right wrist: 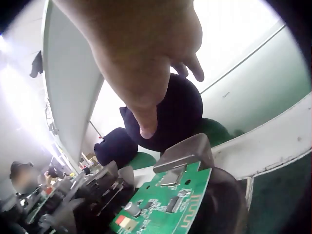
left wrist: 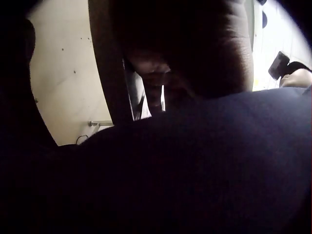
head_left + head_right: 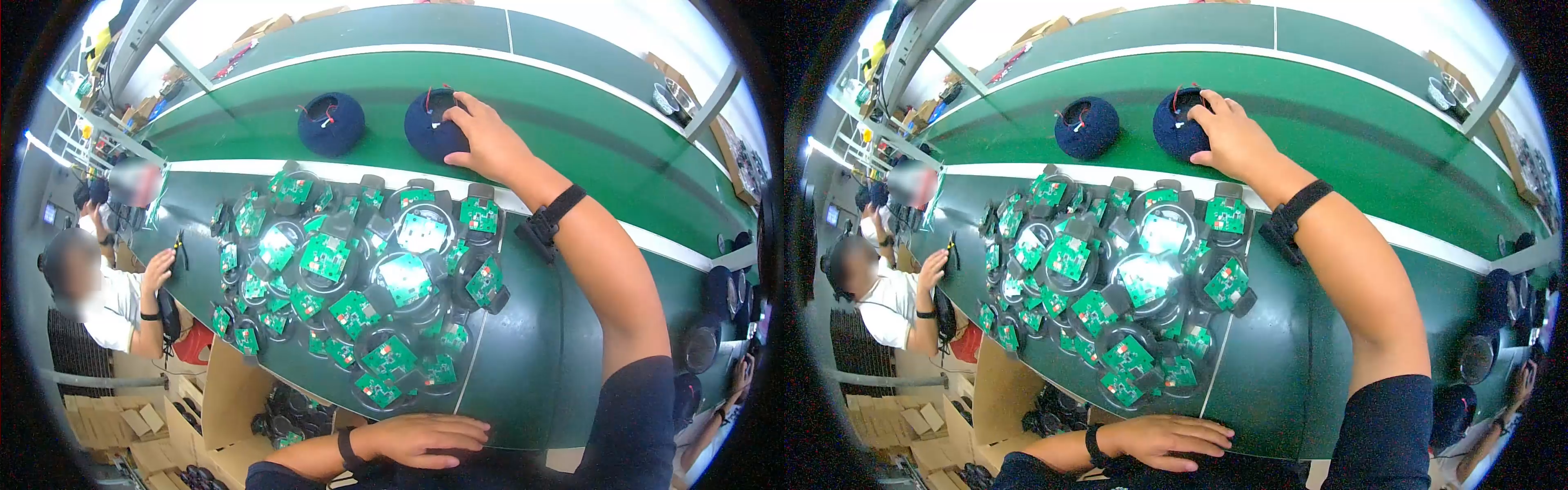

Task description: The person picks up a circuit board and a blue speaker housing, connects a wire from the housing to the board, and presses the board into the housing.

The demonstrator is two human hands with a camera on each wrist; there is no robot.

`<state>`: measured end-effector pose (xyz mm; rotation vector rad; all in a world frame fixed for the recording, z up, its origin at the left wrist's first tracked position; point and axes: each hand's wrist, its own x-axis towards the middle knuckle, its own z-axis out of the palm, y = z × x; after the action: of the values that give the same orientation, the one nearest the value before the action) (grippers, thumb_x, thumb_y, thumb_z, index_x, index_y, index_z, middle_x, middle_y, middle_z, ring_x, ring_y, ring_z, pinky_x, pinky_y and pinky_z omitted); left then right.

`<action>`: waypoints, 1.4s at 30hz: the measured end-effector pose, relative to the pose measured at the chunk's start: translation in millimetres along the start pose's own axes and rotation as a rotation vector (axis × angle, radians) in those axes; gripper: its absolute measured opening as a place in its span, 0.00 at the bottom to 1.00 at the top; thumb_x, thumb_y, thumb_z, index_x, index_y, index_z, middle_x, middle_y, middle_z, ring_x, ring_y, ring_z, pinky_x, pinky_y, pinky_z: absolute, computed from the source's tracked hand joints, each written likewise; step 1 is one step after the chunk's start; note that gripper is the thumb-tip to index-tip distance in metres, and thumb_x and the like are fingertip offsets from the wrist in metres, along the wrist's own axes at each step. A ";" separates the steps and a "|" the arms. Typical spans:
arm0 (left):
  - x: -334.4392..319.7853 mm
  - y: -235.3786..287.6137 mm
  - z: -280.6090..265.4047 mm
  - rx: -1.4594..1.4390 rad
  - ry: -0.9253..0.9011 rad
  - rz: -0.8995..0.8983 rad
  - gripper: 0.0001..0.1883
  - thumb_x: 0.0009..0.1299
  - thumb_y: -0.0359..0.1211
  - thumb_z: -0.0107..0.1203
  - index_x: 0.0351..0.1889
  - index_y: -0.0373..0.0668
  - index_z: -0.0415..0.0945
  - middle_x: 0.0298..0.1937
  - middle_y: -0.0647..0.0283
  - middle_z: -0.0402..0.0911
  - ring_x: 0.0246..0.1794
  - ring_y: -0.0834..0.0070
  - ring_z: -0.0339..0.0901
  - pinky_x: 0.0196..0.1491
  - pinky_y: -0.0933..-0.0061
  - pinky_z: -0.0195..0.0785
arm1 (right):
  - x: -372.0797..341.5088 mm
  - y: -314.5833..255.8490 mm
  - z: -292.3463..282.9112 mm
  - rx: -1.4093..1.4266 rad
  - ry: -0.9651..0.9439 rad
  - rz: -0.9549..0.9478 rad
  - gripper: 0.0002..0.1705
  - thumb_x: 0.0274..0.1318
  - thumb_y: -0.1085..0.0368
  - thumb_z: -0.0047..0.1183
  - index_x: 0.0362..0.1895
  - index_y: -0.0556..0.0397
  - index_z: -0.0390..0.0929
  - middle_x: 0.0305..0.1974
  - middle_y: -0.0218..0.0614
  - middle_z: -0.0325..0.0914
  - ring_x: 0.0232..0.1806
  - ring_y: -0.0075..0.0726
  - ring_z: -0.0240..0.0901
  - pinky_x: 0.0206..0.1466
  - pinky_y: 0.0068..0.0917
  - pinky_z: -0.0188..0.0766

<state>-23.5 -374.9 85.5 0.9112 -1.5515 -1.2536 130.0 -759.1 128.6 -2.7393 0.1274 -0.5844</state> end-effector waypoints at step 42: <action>-6.8 49.4 -16.8 0.652 1.358 0.262 0.24 0.75 0.26 0.58 0.67 0.32 0.66 0.60 0.57 0.74 0.57 0.70 0.76 0.63 0.69 0.69 | -411.7 -165.0 -98.9 0.241 0.419 0.491 0.40 0.46 0.50 0.73 0.61 0.52 0.71 0.57 0.39 0.75 0.56 0.38 0.72 0.50 0.33 0.71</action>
<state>-5.5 -363.3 133.6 1.4428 -0.8289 0.2259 -283.1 -570.3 113.3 -2.2000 0.7498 -0.9392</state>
